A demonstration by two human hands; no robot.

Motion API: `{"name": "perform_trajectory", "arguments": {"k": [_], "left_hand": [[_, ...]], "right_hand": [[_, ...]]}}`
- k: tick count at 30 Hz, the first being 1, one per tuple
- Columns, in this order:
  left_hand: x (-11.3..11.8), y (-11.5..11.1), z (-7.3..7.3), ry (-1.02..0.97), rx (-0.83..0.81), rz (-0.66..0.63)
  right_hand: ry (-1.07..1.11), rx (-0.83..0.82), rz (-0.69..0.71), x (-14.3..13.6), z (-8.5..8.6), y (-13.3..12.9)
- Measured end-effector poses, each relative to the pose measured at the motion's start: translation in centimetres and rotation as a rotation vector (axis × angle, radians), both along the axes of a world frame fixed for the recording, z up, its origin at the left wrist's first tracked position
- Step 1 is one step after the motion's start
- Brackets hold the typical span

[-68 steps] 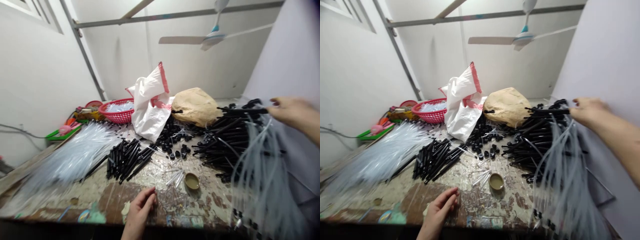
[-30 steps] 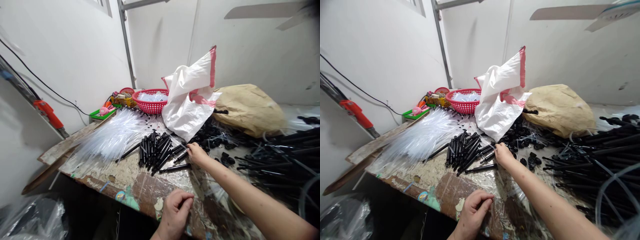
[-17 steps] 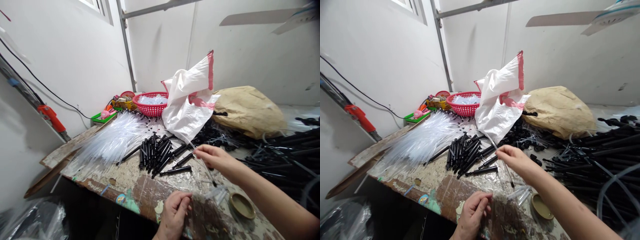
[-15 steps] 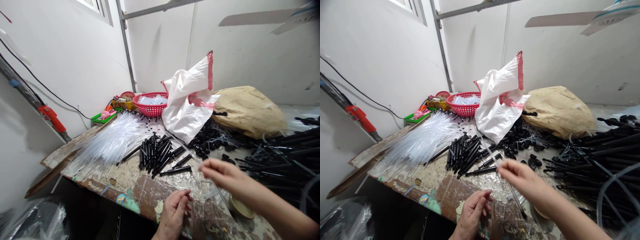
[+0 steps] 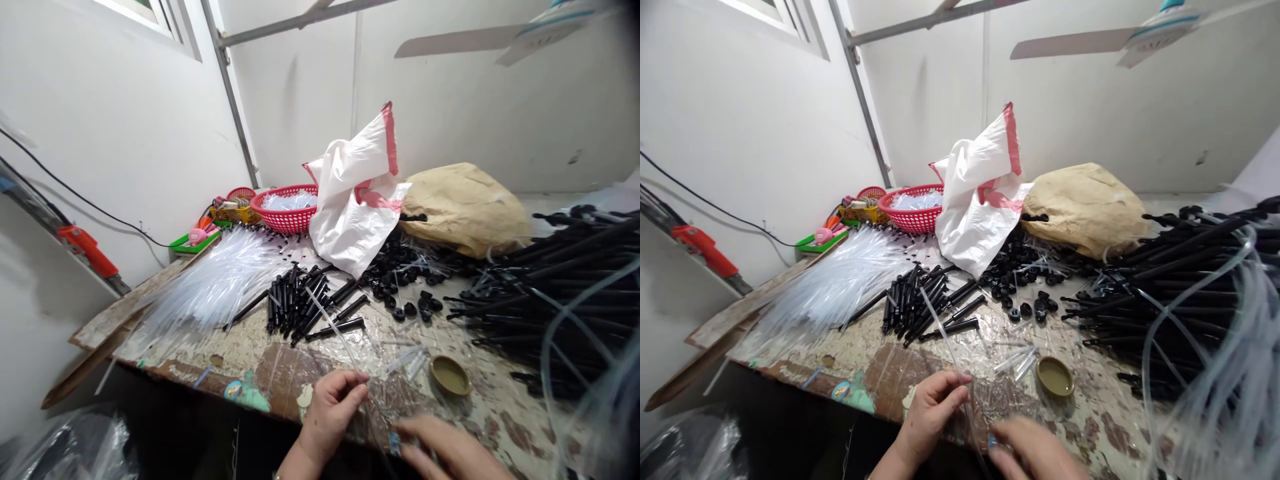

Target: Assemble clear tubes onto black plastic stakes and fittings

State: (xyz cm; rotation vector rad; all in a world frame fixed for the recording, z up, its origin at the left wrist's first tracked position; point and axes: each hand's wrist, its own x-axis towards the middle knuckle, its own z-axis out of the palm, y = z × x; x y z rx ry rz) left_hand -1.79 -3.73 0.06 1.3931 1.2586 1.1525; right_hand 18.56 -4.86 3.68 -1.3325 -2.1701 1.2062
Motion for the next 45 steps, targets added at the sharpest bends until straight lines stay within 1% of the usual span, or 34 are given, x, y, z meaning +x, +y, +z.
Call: {"name": "perform_trajectory", "arguments": {"k": [2, 3, 4, 7, 9, 10, 12, 13, 15, 16, 18, 19, 21, 23, 25, 27, 29, 31, 33, 35, 37, 38, 40, 42, 43, 45], "left_hand": [[0.0, -0.1, 0.2, 0.081, 0.056, -0.037], [0.0, -0.1, 0.3, 0.109, 0.075, -0.051], [0.1, 0.0, 0.3, 0.128, 0.086, -0.064], [0.1, 0.0, 0.3, 0.152, 0.095, -0.072], [0.1, 0.0, 0.2, 0.144, 0.086, -0.076], [0.0, 0.0, 0.1, 0.135, 0.08, -0.079], [-0.1, 0.0, 0.0, 0.11, 0.065, -0.084], [-0.2, 0.1, -0.1, 0.097, 0.058, -0.086], [-0.4, 0.1, -0.2, 0.078, 0.045, -0.083], [-0.4, 0.2, -0.2, 0.072, 0.043, -0.079], [-0.5, 0.3, -0.3, 0.08, 0.049, -0.071], [-0.5, 0.3, -0.4, 0.094, 0.059, -0.07], [-0.6, 0.4, -0.4, 0.125, 0.086, -0.067], [-0.5, 0.4, -0.5, 0.153, 0.106, -0.057], [-0.5, 0.4, -0.6, 0.172, 0.115, -0.044], [-0.5, 0.4, -0.6, 0.184, 0.123, -0.038], [-0.5, 0.3, -0.6, 0.19, 0.134, -0.032], [-0.4, 0.3, -0.6, 0.191, 0.138, -0.027], [-0.4, 0.4, -0.6, 0.188, 0.135, -0.022], [-0.5, 0.5, -0.7, 0.179, 0.131, -0.02], [-0.5, 0.5, -0.9, 0.155, 0.115, -0.021], [-0.5, 0.5, -1.0, 0.132, 0.099, -0.024], [-0.4, 0.6, -1.2, 0.064, 0.054, -0.032], [-0.2, 0.6, -1.2, -0.034, 0.006, -0.044], [-0.1, 0.5, -1.2, -0.095, -0.014, -0.047], [0.0, 0.4, -1.1, -0.24, -0.057, -0.045]], "right_hand": [[0.115, 0.063, -0.098, -2.1, 0.9, 2.7], [0.177, 0.056, -0.157, -3.4, 1.4, 4.2], [0.236, -0.001, -0.194, -4.9, 2.0, 5.6], [0.454, -0.231, -0.164, -8.6, 3.7, 8.6], [0.59, -0.32, -0.112, -9.7, 4.6, 9.4], [0.635, -0.342, -0.095, -9.5, 5.0, 9.5], [0.671, -0.355, -0.099, -7.9, 5.6, 9.6], [0.662, -0.342, -0.126, -6.4, 5.9, 9.7], [0.586, -0.26, -0.228, -2.6, 6.0, 10.3], [0.502, -0.196, -0.293, -0.5, 5.9, 10.9], [0.266, -0.011, -0.43, 3.5, 5.1, 12.3], [0.124, 0.082, -0.486, 5.1, 4.4, 13.1], [-0.123, 0.17, -0.526, 7.3, 2.7, 14.7], [-0.223, 0.179, -0.528, 8.2, 0.9, 16.0], [-0.234, 0.162, -0.523, 8.1, -0.7, 16.9], [-0.242, 0.152, -0.527, 7.5, -1.9, 17.6], [-0.245, 0.149, -0.542, 7.0, -2.7, 18.0], [-0.236, 0.146, -0.558, 6.6, -3.0, 18.3], [-0.213, 0.131, -0.568, 6.5, -2.8, 18.2], [-0.181, 0.115, -0.575, 6.5, -2.0, 17.8], [-0.087, 0.049, -0.562, 6.4, -0.5, 16.6], [0.004, -0.022, -0.544, 6.2, 0.4, 15.8], [0.251, -0.207, -0.484, 5.3, 2.1, 13.5], [0.466, -0.37, -0.404, 3.7, 3.5, 10.8], [0.524, -0.435, -0.358, 2.6, 3.9, 9.4], [0.604, -0.551, -0.266, 0.0, 4.1, 6.9]]}}
